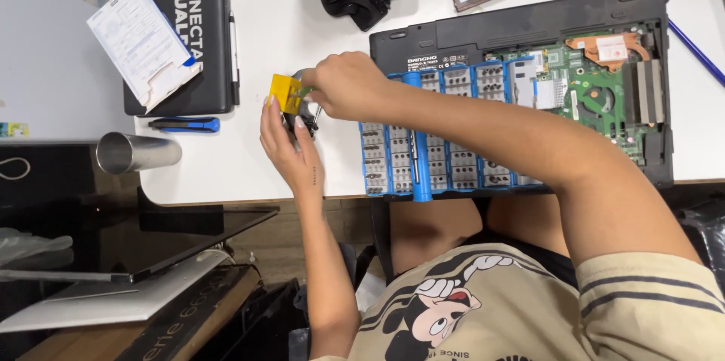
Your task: The person is disassembling a laptop using a screwdriver to remove screws and access internal components.
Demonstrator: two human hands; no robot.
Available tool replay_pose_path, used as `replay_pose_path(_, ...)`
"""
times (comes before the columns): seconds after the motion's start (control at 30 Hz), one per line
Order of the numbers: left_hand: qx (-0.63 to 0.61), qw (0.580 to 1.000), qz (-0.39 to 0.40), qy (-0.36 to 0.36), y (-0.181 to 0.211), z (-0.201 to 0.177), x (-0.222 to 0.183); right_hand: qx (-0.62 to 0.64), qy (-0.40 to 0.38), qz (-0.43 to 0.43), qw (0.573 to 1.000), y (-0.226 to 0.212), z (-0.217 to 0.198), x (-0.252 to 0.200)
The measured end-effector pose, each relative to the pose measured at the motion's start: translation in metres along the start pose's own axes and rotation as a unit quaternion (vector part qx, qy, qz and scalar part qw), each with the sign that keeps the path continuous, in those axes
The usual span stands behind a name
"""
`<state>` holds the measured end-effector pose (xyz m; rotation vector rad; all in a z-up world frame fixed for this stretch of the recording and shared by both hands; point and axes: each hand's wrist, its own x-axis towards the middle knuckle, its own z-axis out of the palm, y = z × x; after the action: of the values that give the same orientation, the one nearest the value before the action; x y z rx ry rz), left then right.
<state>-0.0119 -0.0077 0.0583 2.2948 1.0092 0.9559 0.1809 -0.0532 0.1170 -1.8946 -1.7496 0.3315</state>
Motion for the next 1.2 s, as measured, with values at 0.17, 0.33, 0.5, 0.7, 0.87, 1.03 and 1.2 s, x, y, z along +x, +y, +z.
replay_pose_path(0.17,-0.003,1.000,0.023,0.014,0.002,0.001,0.000,-0.005,0.009,0.009,1.000,-0.001,-0.003,-0.003)
replay_pose_path(0.33,-0.007,0.999,0.031,0.018,0.003,-0.001,0.002,0.037,0.002,0.031,0.999,-0.002,0.000,-0.003)
replay_pose_path(0.5,-0.014,0.999,0.025,0.013,-0.006,0.002,0.000,0.037,0.004,0.035,0.999,-0.005,0.006,0.001)
replay_pose_path(0.7,-0.011,1.000,0.017,0.003,-0.003,0.003,-0.001,0.004,0.014,0.027,1.000,-0.001,0.017,0.004)
replay_pose_path(0.87,-0.024,1.000,0.003,-0.003,0.003,0.001,-0.002,-0.045,0.015,0.011,0.999,-0.003,0.013,0.000)
replay_pose_path(1.03,-0.007,1.000,0.005,-0.001,0.002,0.002,-0.002,0.028,-0.022,0.017,0.999,0.007,0.024,0.006)
replay_pose_path(1.2,-0.008,1.000,0.005,-0.001,0.003,0.002,-0.001,-0.048,0.008,0.000,0.999,0.000,0.016,0.007)
